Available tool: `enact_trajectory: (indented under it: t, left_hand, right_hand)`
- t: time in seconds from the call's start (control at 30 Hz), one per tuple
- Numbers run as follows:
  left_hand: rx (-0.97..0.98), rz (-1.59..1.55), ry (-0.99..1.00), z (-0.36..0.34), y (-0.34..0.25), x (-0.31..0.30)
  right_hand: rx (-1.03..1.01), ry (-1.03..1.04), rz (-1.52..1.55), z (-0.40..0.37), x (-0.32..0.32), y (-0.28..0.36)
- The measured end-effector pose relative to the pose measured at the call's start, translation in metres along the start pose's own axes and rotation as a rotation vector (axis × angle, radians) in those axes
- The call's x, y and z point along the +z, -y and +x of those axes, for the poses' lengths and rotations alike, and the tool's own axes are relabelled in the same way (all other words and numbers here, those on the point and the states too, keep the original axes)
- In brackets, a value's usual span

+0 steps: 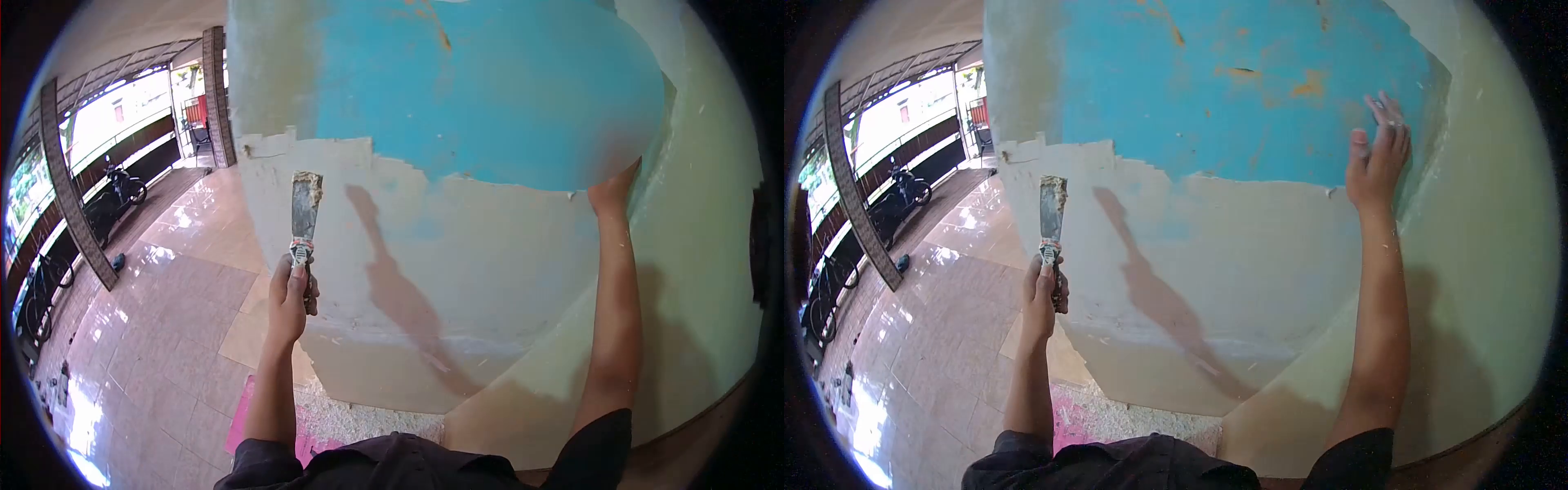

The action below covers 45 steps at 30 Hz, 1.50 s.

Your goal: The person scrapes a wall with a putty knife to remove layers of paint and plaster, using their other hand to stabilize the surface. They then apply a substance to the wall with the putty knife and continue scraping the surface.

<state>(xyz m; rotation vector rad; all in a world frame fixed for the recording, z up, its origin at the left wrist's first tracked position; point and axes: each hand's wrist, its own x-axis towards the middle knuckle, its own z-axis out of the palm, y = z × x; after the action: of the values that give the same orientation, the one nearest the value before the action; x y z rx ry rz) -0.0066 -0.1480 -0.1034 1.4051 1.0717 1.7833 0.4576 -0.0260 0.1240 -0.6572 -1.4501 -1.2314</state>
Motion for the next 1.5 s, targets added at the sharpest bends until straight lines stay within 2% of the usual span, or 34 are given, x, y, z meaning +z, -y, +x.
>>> enact_trajectory:
  t: [0.1,0.27,0.33,0.47,0.7,0.93,1.0,1.1,1.27,1.5]
  left_hand:
    - [-0.04,-0.132,-0.061,0.01,-0.007,-0.004]
    - [-0.013,-0.205,-0.201,0.022,0.012,-0.016]
    - [-0.01,-0.232,-0.245,0.028,0.018,-0.026]
    - [0.0,-0.176,-0.234,0.047,0.024,-0.047]
    - [-0.032,-0.183,-0.173,0.057,0.048,-0.057]
    - [-0.044,-0.134,-0.098,0.063,0.038,-0.073]
    - [0.022,-0.081,-0.059,0.073,0.025,-0.078]
    - [0.001,-0.068,-0.031,0.071,0.012,-0.076]
    - [-0.03,-0.177,0.114,0.041,0.057,-0.064]
    - [0.002,-0.092,0.121,0.078,0.013,-0.06]
  right_hand:
    - [-0.17,0.054,0.079,0.028,0.016,0.05]
    - [-0.225,0.026,0.199,0.056,0.061,0.116]
    - [-0.208,0.125,-0.19,0.056,0.061,0.136]
    - [-0.179,0.102,-0.081,0.046,0.065,0.131]
    - [-0.188,0.108,-0.12,0.01,0.065,0.133]
    - [-0.171,0.136,-0.18,-0.016,0.067,0.135]
    - [-0.177,0.135,-0.163,-0.012,0.07,0.133]
    - [-0.163,0.139,-0.164,0.0,0.068,0.133]
    - [-0.147,0.143,-0.181,0.0,0.07,0.131]
    - [-0.164,0.129,-0.172,0.005,0.07,0.133]
